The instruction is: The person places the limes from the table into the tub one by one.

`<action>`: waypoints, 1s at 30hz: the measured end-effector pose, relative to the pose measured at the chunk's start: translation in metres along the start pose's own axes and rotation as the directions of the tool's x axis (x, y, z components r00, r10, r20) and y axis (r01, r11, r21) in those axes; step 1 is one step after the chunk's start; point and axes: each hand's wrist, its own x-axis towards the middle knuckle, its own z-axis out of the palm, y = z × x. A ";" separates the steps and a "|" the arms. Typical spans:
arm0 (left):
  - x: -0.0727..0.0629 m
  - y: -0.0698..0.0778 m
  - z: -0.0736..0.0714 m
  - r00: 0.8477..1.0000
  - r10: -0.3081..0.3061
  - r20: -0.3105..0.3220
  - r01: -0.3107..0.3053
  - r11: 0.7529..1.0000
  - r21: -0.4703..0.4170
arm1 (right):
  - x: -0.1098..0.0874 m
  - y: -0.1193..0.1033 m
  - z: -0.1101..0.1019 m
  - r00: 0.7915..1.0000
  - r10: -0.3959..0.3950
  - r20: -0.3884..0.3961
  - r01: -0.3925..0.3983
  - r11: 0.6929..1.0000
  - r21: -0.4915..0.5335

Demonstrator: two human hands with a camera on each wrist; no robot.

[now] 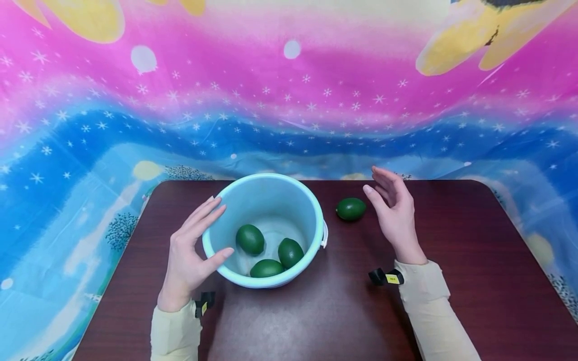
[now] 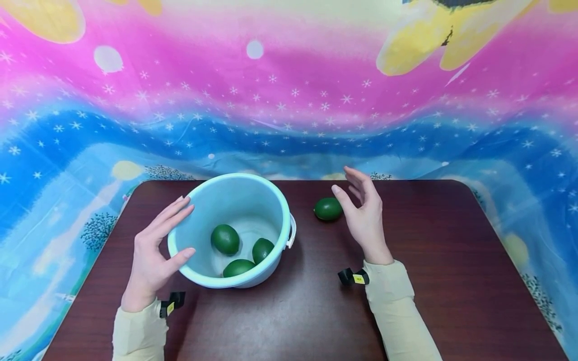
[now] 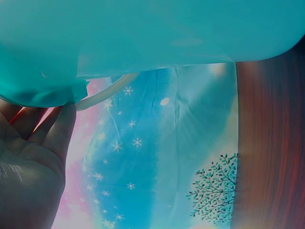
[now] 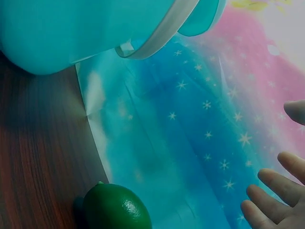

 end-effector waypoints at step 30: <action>0.001 0.001 0.000 1.000 0.001 0.002 -0.001 1.000 -0.004 | -0.001 0.039 -0.003 0.983 0.182 0.019 -0.179 0.978 -0.110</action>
